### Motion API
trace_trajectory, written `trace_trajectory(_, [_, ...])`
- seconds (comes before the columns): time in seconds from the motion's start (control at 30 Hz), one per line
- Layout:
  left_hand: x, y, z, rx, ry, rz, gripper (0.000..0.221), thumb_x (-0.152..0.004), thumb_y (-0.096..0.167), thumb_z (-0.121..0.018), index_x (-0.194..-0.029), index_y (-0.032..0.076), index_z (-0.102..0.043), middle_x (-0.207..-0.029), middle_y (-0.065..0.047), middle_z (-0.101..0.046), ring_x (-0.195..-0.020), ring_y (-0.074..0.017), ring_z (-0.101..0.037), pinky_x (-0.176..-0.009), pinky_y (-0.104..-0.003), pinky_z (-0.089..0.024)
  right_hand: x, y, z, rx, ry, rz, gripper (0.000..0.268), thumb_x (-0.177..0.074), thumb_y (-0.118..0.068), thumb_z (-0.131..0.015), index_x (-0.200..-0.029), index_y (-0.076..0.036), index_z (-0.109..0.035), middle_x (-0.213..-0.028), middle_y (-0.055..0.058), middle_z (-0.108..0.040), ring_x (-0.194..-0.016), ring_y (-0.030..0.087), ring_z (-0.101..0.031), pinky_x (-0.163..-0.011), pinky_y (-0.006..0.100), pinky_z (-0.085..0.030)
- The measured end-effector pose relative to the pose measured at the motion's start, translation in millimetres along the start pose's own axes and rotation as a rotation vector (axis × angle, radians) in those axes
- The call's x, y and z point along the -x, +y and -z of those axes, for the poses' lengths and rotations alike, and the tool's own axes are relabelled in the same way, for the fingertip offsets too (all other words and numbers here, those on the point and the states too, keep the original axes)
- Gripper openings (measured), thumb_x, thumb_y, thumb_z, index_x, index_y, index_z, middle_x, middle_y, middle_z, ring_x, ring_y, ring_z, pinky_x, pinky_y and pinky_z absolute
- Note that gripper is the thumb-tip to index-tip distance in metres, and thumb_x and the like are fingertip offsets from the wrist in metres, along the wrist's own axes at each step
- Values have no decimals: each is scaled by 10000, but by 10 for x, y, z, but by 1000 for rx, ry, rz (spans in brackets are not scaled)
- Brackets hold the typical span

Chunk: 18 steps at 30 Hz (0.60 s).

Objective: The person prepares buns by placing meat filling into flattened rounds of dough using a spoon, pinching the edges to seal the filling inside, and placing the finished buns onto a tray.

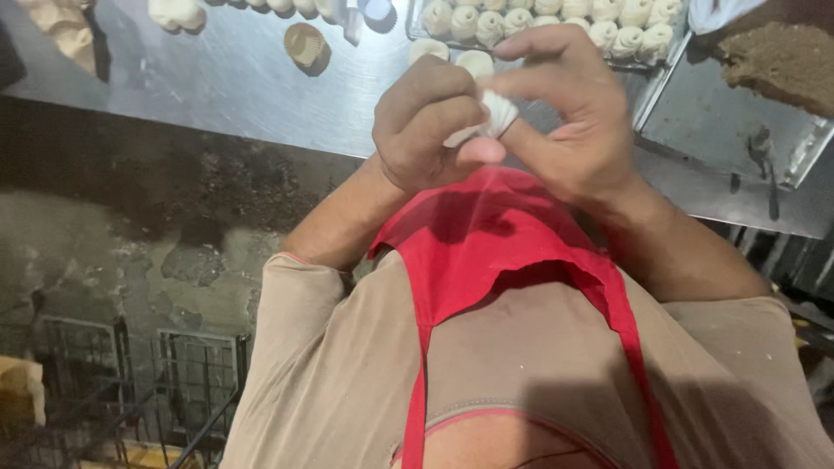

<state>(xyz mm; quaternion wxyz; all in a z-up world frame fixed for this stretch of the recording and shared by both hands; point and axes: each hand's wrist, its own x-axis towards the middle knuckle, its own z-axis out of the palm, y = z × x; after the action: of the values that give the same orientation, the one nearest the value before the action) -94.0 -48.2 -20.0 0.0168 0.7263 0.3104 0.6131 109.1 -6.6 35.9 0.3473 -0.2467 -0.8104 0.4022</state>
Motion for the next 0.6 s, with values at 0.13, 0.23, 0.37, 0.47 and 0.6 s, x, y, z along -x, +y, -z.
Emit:
trace_trajectory(0.13, [45,170,-120,-76,32,107,288,-1004,276,-798,-1037,55,-617,-960,-108,-620,-801,-274,-630,-679,-375,-528,72,149,67,52,-35,132,146,-1019,-14,-810,-1151,-37,-753,-1215,114,-656,-1113,222,-666,-962,287,-532])
trace_trajectory(0.23, [172,331,-252,-55,119,274,316,-1072,342,-657,-1084,34,-587,-1029,-126,-606,-865,-274,-622,-729,-374,-543,167,303,77,59,-83,127,169,-999,-21,-830,-1150,-48,-762,-1153,101,-681,-1037,233,-697,-868,306,-554])
trace_trajectory(0.37, [572,366,-436,266,192,817,530,-1164,495,-377,-1161,12,-596,-1073,-106,-636,-939,-220,-629,-815,-335,-538,196,625,77,105,-248,144,256,-926,-38,-827,-1173,-57,-762,-1091,107,-682,-975,275,-680,-819,357,-538])
trace_trajectory(0.47, [999,259,-533,671,354,1288,493,-1163,422,-370,-1076,15,-635,-953,-93,-669,-821,-195,-660,-711,-320,-552,246,804,-84,179,-324,163,238,-923,-72,-834,-1140,-55,-739,-1071,108,-668,-979,312,-649,-839,403,-513])
trace_trajectory(0.6, [1287,-80,-620,918,446,1453,483,-1111,417,-399,-986,26,-653,-834,-98,-675,-683,-163,-658,-548,-293,-524,57,911,-280,283,-332,224,235,-927,-50,-819,-1146,-84,-740,-1025,81,-664,-948,304,-640,-822,412,-498])
